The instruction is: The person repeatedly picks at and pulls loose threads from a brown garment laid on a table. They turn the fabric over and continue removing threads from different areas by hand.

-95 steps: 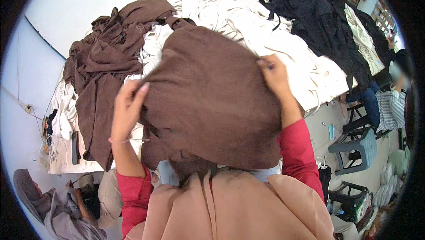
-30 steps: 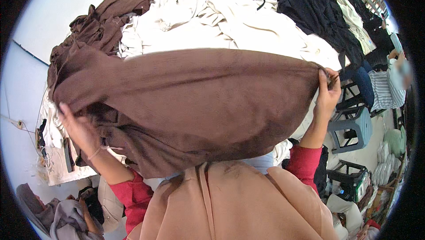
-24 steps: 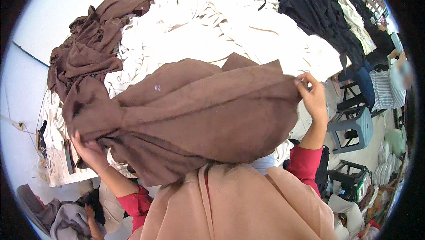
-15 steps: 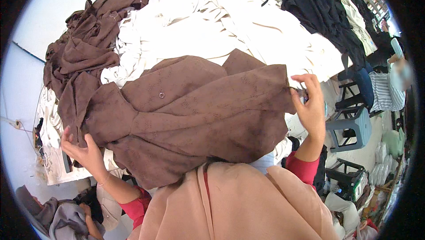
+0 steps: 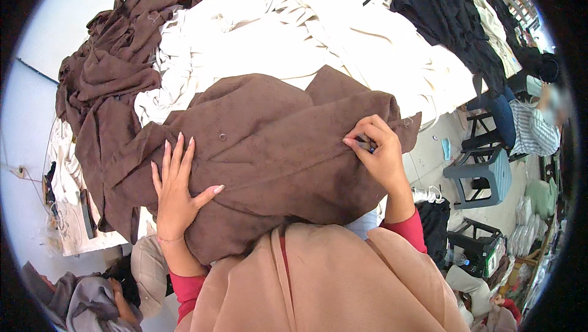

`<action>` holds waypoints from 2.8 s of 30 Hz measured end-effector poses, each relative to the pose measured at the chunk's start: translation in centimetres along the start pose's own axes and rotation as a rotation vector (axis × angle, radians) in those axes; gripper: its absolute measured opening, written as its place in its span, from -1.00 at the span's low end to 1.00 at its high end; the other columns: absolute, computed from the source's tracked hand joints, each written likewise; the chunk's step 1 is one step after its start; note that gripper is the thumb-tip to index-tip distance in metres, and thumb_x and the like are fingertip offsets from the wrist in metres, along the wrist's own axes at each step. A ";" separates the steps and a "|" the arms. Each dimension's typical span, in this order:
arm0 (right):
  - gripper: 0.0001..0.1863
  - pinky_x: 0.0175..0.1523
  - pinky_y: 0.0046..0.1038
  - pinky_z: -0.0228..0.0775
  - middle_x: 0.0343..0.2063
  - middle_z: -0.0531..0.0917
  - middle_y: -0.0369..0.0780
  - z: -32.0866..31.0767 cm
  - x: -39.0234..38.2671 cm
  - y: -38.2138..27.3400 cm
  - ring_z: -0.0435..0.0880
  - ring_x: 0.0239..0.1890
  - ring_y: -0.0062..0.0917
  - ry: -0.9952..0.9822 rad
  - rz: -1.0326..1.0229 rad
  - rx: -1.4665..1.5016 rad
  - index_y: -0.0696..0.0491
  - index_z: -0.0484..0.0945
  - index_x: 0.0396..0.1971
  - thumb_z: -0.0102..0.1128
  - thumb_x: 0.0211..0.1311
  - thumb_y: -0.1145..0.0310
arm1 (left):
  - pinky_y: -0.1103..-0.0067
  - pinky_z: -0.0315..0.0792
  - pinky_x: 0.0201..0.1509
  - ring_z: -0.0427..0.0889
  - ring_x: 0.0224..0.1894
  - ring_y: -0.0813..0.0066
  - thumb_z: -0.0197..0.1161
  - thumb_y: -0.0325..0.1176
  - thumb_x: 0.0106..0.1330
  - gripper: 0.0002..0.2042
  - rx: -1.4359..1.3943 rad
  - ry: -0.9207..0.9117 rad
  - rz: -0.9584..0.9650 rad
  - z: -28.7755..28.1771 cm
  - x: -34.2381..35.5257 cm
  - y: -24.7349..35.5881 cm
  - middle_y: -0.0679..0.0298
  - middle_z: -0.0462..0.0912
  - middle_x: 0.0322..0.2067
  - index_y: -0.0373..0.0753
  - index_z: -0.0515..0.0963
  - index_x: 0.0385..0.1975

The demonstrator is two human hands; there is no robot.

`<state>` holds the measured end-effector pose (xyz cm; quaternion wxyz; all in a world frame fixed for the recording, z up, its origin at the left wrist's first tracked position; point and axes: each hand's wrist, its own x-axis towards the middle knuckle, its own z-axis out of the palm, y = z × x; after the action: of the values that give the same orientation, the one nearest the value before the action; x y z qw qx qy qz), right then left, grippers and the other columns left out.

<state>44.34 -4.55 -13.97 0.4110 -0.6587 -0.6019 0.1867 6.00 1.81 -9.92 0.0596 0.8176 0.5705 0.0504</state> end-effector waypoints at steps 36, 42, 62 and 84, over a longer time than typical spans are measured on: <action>-0.74 -0.29 -0.52 0.49 -0.21 0.62 -0.26 -3.1 0.2 -2.0 0.66 -0.38 -0.48 0.332 -0.391 -0.192 0.04 0.67 -0.08 0.41 0.21 0.46 | -0.33 -0.33 0.49 -0.08 0.61 0.02 0.20 0.33 0.24 -0.18 -0.057 0.010 0.359 4.6 4.2 8.2 0.22 0.07 0.57 0.27 0.22 0.52; -0.65 -0.25 -0.36 0.52 -0.21 0.61 -0.33 3.9 -1.2 -6.6 0.70 -0.34 -0.41 -0.163 -0.351 -0.197 -0.14 0.72 -0.14 0.49 -0.01 0.37 | -0.35 -0.35 0.48 -0.10 0.61 0.01 0.29 0.29 0.19 -0.15 -0.071 -0.013 0.358 4.4 4.2 8.2 0.23 0.04 0.57 0.30 0.20 0.52; -0.78 -0.29 -0.35 0.49 -0.28 0.60 -0.22 4.9 2.0 -6.8 0.66 -0.40 -0.36 -0.332 -0.518 0.307 0.05 0.61 -0.36 0.43 0.20 0.23 | -0.38 -0.29 0.46 -0.08 0.61 0.03 0.33 0.28 0.16 -0.12 -0.098 0.017 0.376 4.8 4.2 7.9 0.23 0.07 0.56 0.31 0.18 0.52; -0.80 -0.17 -0.45 0.50 -0.24 0.73 -0.16 -3.0 1.7 -4.4 0.70 -0.22 -0.40 -0.279 -0.249 0.305 0.13 0.75 -0.25 0.44 0.10 0.44 | 0.37 0.45 0.22 0.60 0.12 0.16 0.36 -0.46 0.26 -0.60 -0.339 0.549 0.200 -4.2 1.9 -0.3 0.14 0.60 0.20 -0.19 0.62 0.14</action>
<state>44.08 -4.20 -8.45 0.4385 -0.4777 -0.6943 0.3123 5.71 3.86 -5.79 0.0337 0.8039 0.4657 0.3684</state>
